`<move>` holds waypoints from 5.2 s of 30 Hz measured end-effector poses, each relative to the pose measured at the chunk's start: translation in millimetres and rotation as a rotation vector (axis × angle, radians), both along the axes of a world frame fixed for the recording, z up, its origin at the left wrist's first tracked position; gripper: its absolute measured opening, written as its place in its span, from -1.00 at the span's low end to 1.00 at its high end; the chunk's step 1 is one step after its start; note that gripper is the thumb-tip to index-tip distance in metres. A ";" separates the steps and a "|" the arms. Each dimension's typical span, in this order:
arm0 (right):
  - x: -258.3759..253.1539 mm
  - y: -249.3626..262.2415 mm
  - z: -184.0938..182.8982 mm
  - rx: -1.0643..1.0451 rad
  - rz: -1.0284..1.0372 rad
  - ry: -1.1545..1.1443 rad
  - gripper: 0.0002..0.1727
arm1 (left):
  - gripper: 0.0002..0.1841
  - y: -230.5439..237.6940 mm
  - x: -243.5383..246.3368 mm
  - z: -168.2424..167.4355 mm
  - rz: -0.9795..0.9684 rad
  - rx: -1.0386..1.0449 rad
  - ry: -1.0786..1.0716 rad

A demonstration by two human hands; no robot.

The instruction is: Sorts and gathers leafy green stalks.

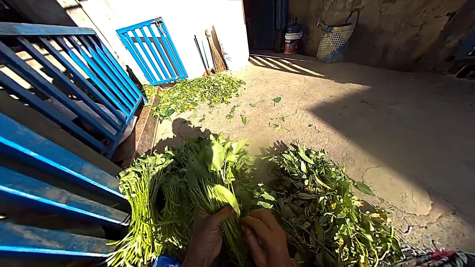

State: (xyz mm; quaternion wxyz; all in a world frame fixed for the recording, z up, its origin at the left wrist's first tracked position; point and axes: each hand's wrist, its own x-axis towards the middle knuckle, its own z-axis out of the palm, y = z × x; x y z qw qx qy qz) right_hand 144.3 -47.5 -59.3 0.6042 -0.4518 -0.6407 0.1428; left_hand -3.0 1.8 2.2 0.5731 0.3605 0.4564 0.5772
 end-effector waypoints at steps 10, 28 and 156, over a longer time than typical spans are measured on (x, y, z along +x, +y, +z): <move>-2.1 -7.1 -5.7 -0.143 0.027 0.174 -0.80 | -0.47 -1.7 2.8 1.6 0.037 -0.061 0.107; 35.7 -1.9 12.7 -0.605 0.453 -0.165 -0.47 | -0.52 -0.1 -0.2 9.8 0.187 -0.023 0.124; 81.1 -44.0 -79.2 -1.200 0.532 -0.899 -0.37 | -0.69 2.9 -48.9 41.5 0.501 0.054 0.115</move>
